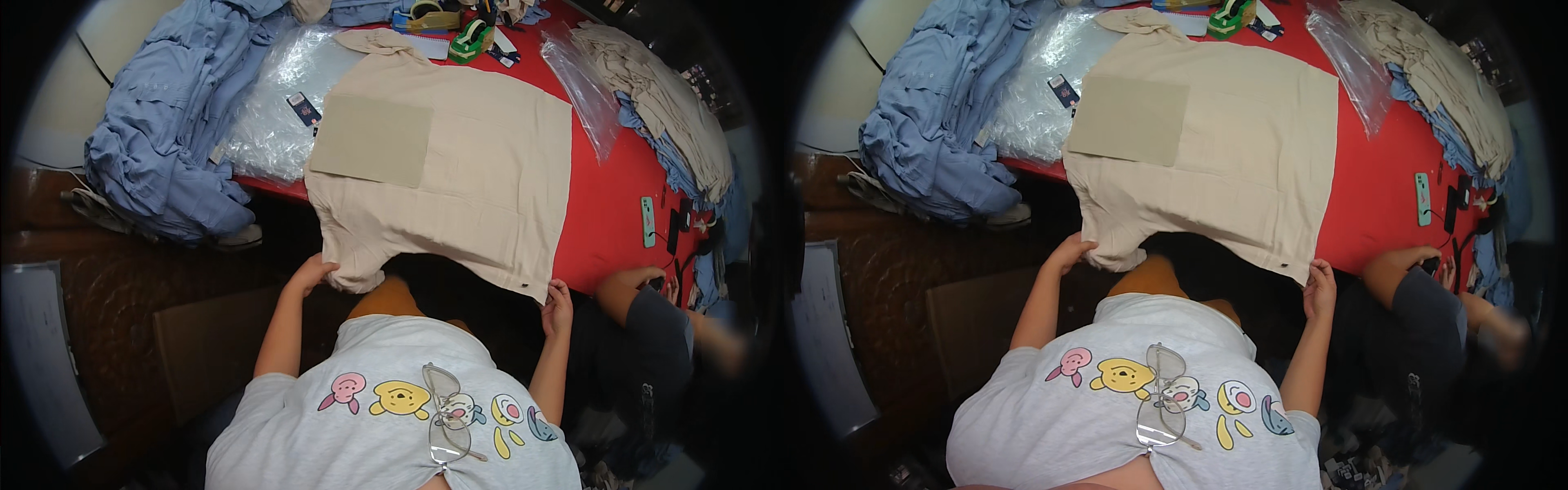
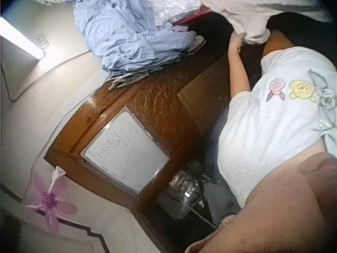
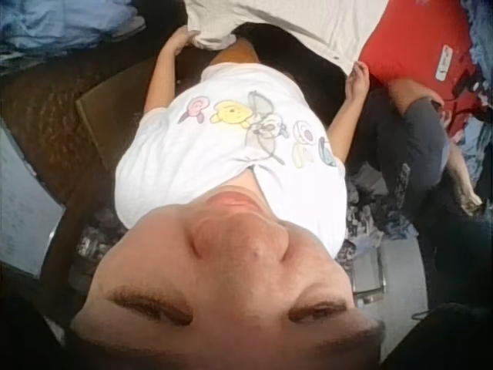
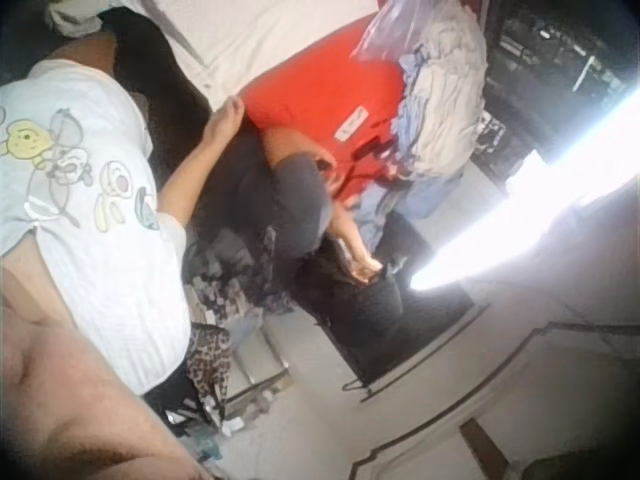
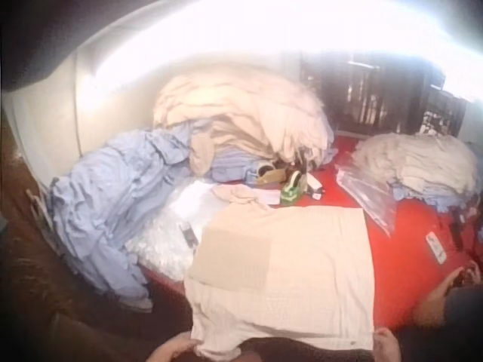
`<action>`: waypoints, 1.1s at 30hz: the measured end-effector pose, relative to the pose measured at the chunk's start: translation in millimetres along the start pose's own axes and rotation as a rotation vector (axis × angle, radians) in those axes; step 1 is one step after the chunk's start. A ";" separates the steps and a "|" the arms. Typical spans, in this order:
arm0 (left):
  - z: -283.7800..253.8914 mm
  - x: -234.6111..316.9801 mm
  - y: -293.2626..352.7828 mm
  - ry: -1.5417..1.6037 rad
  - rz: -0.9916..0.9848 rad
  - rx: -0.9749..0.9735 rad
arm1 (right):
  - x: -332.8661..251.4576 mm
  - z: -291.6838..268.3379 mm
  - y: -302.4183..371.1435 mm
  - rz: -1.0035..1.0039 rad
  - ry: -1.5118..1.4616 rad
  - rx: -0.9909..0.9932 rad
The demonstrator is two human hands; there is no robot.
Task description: The person folds a shirt on a red surface, using a cardboard template to guide the folds, and then places the folded shirt into a plastic bag.
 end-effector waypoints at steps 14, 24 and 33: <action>-82.2 366.2 -112.9 0.789 0.428 -0.013 | -132.3 151.1 -204.1 -0.303 -0.484 0.011; -94.8 305.4 -85.8 -0.445 0.583 0.589 | -85.6 115.4 -159.6 -0.654 1.066 0.526; -87.6 252.2 -47.5 -0.773 0.518 0.699 | -96.3 123.4 -143.3 -0.558 1.226 0.577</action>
Point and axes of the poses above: each hand's wrist, its own y-axis away from the middle knuckle, its own z-axis out of the palm, x = y × z, the point moved 5 cm from there along -y, towards the middle knuckle
